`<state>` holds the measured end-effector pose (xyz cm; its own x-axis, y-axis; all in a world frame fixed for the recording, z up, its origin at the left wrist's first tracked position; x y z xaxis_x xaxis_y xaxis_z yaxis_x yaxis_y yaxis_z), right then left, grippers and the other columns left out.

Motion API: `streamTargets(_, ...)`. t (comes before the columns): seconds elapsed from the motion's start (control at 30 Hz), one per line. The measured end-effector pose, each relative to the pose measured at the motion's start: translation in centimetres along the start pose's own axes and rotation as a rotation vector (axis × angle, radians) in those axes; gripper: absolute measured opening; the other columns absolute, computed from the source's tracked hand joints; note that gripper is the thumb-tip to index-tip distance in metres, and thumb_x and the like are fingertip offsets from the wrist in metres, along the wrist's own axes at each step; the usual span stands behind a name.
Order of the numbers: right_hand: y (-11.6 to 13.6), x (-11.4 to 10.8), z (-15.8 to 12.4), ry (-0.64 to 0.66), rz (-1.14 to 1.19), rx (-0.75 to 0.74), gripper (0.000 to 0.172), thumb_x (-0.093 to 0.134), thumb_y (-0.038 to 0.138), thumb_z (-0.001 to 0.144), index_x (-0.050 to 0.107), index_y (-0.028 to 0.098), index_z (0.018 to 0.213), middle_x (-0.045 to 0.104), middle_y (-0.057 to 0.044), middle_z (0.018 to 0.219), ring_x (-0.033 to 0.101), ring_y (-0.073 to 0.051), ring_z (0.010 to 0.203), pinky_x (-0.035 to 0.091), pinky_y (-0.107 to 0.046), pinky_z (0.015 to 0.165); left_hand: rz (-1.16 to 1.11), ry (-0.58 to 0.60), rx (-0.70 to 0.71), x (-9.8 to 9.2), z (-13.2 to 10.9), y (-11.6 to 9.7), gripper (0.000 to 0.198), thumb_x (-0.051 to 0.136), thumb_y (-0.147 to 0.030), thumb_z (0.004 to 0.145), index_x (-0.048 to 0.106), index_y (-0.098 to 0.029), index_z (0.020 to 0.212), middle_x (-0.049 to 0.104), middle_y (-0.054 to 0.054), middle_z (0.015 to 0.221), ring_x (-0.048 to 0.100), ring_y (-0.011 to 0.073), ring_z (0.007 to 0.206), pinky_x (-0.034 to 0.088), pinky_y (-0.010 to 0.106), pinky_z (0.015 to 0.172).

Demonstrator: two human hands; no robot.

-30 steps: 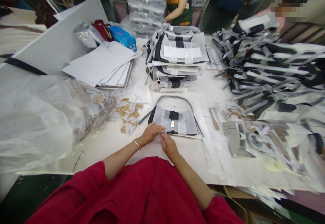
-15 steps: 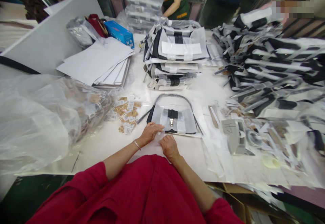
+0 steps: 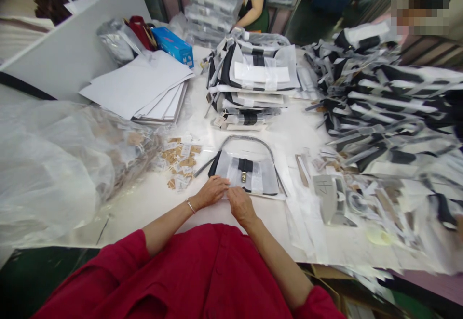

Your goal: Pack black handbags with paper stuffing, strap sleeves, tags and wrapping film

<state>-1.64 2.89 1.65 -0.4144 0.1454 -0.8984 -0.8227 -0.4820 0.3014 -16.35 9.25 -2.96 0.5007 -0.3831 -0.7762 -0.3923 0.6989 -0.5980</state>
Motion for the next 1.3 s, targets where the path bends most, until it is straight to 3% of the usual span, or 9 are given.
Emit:
streamTargets(0.17, -0.3, 0.7, -0.5, 0.066, 0.002, 0.053, 0.022, 0.039, 0.014, 0.096, 0.059, 0.02, 0.091, 0.065, -0.006, 0.085, 0.062, -0.018, 0.086, 0.05, -0.034, 0.091, -0.05, 0.025, -0.067, -0.9, 0.7, -0.2, 0.024, 0.042, -0.023, 0.098, 0.065, -0.023, 0.103, 0.068, 0.003, 0.116, 0.058, 0.016, 0.114, 0.033, 0.038, 0.107)
streamTargets(0.37, -0.5, 0.0, -0.1, 0.058, -0.001, 0.0, 0.022, 0.039, 0.012, 0.095, 0.06, 0.019, 0.09, 0.067, -0.007, 0.085, 0.063, -0.016, 0.086, 0.048, -0.03, 0.094, 0.069, -0.035, -0.159, -0.3, 1.6, -1.0, 0.004, 0.057, -0.022, 0.09, 0.059, -0.019, 0.091, 0.065, 0.003, 0.09, 0.059, 0.0179, 0.093, 0.039, 0.036, 0.094)
streamTargets(0.53, -0.7, -0.2, -0.1, 0.167, 0.013, -0.002, 0.024, 0.039, 0.011, 0.095, 0.062, 0.018, 0.088, 0.069, -0.007, 0.084, 0.063, -0.016, 0.086, 0.045, -0.029, 0.092, 0.195, -0.042, -0.066, 0.5, 1.5, -0.8, 0.01, 0.048, -0.018, 0.094, 0.057, -0.019, 0.09, 0.062, 0.003, 0.088, 0.056, 0.0181, 0.089, 0.039, 0.035, 0.089)
streamTargets(0.73, -2.3, -0.3, 2.7, 0.428, -0.023, 0.307, 0.022, 0.043, 0.026, 0.099, 0.063, 0.02, 0.093, 0.071, -0.005, 0.087, 0.064, -0.015, 0.081, 0.039, -0.023, 0.068, 0.23, -0.06, 0.004, 0.2, 0.9, -0.6, 0.019, 0.04, -0.012, 0.095, 0.058, -0.018, 0.094, 0.062, 0.005, 0.091, 0.057, 0.0177, 0.091, 0.042, 0.036, 0.092)
streamTargets(0.87, -3.2, 0.0, 5.5, 0.562, -0.069, 0.469, 0.018, 0.048, 0.031, 0.096, 0.063, 0.022, 0.09, 0.073, -0.003, 0.087, 0.066, -0.015, 0.078, 0.037, -0.023, 0.062, 0.228, -0.148, -0.016, -0.4, 0.4, -1.8, 0.017, 0.053, -0.021, 0.087, 0.059, -0.018, 0.103, 0.063, 0.009, 0.105, 0.057, 0.0237, 0.104, 0.043, 0.044, 0.098)
streamTargets(0.97, -4.0, 1.3, 6.4, 0.577, -0.082, 0.421, 0.019, 0.053, 0.035, 0.093, 0.064, 0.022, 0.084, 0.074, -0.003, 0.087, 0.067, -0.017, 0.079, 0.039, -0.024, 0.062, 0.243, -0.275, -0.138, 0.6, 0.6, -1.0, 0.009, 0.053, -0.025, 0.087, 0.061, -0.02, 0.089, 0.064, 0.005, 0.088, 0.06, 0.0233, 0.089, 0.048, 0.042, 0.088)
streamTargets(1.03, -4.8, 2.3, 6.5, 0.543, -0.106, 0.4, 0.017, 0.055, 0.036, 0.091, 0.063, 0.022, 0.085, 0.074, -0.003, 0.085, 0.067, -0.018, 0.077, 0.041, -0.025, 0.061, 0.244, -0.314, -0.196, 1.8, 1.2, 0.1, 0.019, 0.045, -0.022, 0.091, 0.06, -0.02, 0.078, 0.063, 0.004, 0.077, 0.06, 0.0212, 0.076, 0.048, 0.038, 0.076)
streamTargets(1.17, -5.5, 3.3, 6.2, 0.493, -0.152, 0.324, 0.016, 0.056, 0.036, 0.088, 0.061, 0.021, 0.084, 0.073, -0.002, 0.08, 0.068, -0.018, 0.072, 0.044, -0.026, 0.06, 0.24, -0.365, -0.175, 3.2, 2.0, 1.5, 0.026, 0.041, -0.022, 0.092, 0.061, -0.021, 0.075, 0.064, 0.004, 0.073, 0.062, 0.0207, 0.072, 0.048, 0.035, 0.073)
streamTargets(1.3, -4.9, 2.9, 4.9, 0.468, -0.182, 0.212, 0.014, 0.052, 0.033, 0.087, 0.058, 0.021, 0.086, 0.071, -0.002, 0.08, 0.067, -0.019, 0.07, 0.046, -0.028, 0.058, 0.232, -0.37, -0.191, 3.0, 1.9, 1.9, 0.025, 0.045, -0.03, 0.09, 0.055, -0.021, 0.069, 0.062, 0.003, 0.067, 0.063, 0.0202, 0.067, 0.049, 0.033, 0.069)
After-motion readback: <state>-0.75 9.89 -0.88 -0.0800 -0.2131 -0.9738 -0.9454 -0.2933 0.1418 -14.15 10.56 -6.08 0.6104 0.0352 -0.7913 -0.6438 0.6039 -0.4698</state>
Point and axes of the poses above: each hand's wrist, its own z-axis towards the middle knuckle, its own x-axis out of the palm, y = z × x, the point moved 3 cm from there along z, towards the middle knuckle
